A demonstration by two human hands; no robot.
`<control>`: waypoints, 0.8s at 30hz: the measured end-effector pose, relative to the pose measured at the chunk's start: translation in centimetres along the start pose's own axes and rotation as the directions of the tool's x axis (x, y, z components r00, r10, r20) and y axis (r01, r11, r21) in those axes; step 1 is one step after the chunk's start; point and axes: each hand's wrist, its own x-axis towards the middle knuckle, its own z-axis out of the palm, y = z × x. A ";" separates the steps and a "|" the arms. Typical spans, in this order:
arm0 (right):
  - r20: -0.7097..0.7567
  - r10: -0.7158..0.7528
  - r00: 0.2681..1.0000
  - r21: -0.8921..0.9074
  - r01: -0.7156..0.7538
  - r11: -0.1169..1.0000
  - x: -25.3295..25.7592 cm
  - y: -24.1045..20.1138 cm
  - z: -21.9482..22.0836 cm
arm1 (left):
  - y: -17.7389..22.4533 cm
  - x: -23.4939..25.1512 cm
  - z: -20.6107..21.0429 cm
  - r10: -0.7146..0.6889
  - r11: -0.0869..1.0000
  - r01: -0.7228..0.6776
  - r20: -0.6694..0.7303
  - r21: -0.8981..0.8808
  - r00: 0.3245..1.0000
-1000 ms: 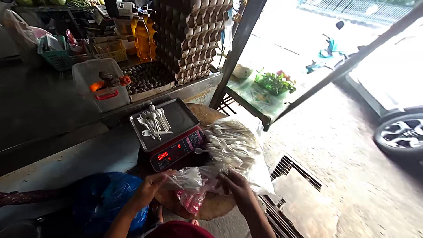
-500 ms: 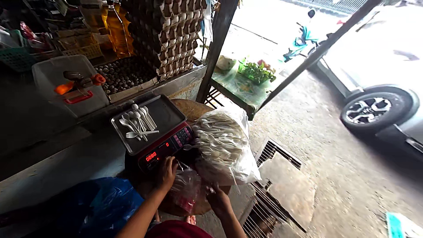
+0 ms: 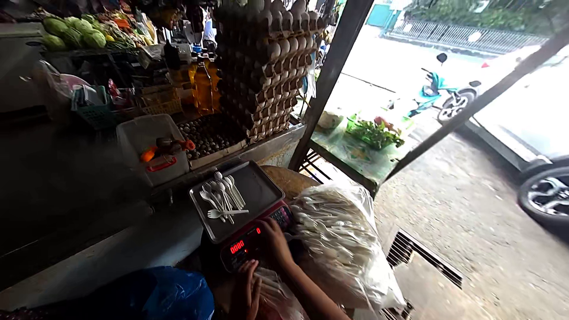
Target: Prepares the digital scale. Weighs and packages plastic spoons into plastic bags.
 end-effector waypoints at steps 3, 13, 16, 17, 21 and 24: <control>0.202 -0.024 0.979 -0.202 0.066 0.977 6.9 -0.7 6.1 | -0.3 0.1 -4.1 -0.127 0.991 0.127 -0.012 -0.043 0.992; 0.176 0.155 0.972 -0.158 -0.128 0.979 12.0 0.0 6.7 | -3.5 8.4 -13.1 -0.512 0.796 0.366 -0.216 -0.482 0.831; 0.139 0.334 0.932 -0.200 -0.304 0.931 15.1 0.1 6.8 | -3.3 15.0 -13.3 -0.707 0.518 0.518 0.000 -0.681 0.707; 0.160 0.393 0.906 -0.224 -0.354 0.908 16.0 0.1 7.1 | -3.3 16.9 -13.3 -0.746 0.446 0.555 0.050 -0.702 0.664; 0.251 0.515 0.820 -0.352 -0.418 0.837 18.3 -1.6 8.9 | -3.6 21.5 -13.6 -0.786 0.392 0.672 0.151 -0.628 0.600; 0.232 0.544 0.806 -0.410 -0.426 0.807 18.2 -3.2 10.9 | -4.2 22.5 -13.7 -0.756 0.477 0.742 0.211 -0.470 0.620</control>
